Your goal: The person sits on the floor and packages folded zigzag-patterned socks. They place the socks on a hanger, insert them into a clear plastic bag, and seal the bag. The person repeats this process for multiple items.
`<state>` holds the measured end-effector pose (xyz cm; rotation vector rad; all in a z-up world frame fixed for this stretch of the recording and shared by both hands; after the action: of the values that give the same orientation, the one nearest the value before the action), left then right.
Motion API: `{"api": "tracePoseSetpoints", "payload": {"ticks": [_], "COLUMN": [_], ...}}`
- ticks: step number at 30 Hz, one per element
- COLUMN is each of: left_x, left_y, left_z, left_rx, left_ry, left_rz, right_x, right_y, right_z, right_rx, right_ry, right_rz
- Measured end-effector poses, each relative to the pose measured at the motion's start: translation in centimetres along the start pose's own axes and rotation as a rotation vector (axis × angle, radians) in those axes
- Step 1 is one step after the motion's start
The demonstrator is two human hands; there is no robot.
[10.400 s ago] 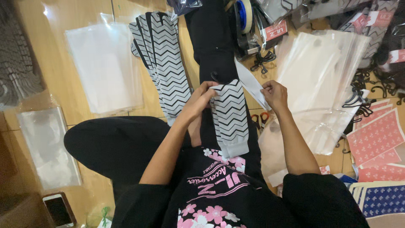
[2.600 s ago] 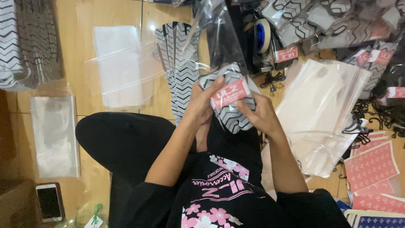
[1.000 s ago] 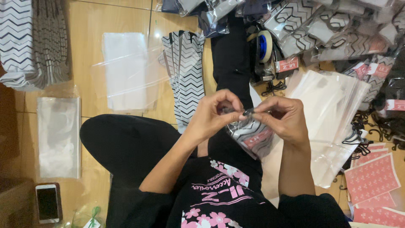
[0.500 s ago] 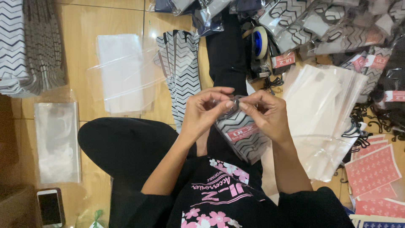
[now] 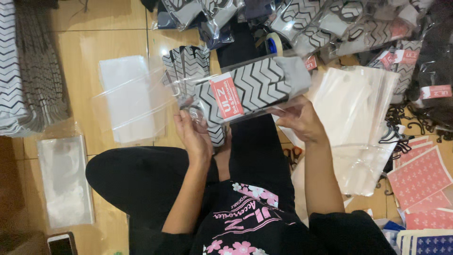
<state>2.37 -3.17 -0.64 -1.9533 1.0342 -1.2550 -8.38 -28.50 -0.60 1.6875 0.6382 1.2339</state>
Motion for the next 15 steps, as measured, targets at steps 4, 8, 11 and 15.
{"api": "tracePoseSetpoints", "payload": {"ticks": [4, 8, 11, 15], "left_x": [-2.2, -3.6, 1.9, 11.3], "left_y": [3.6, 3.2, -1.9, -7.9], "left_z": [-0.6, 0.9, -0.2, -3.6], "left_rx": [-0.065, -0.07, 0.085, 0.436], "left_ry": [0.086, 0.131, 0.386, 0.8], "left_rz": [0.19, 0.379, 0.567, 0.623], "right_x": [1.3, -0.4, 2.3, 5.6], "right_y": [2.8, 6.7, 9.8, 12.0], "right_z": [1.8, 2.0, 1.3, 0.7], "right_rx": [-0.082, -0.274, -0.227, -0.145], "right_ry": [-0.192, -0.207, -0.095, 0.069], "right_rz": [0.33, 0.089, -0.034, -0.363]}}
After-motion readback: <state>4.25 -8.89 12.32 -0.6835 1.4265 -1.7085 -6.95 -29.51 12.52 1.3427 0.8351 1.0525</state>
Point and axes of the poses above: each hand's wrist, its own z-axis towards the middle knuckle, its own x-axis out of the palm, y = z × x, the point moved 6 cm from there along z, towards the middle knuckle, and after that the axes turned 8 degrees about z, right-handed, at the moved point
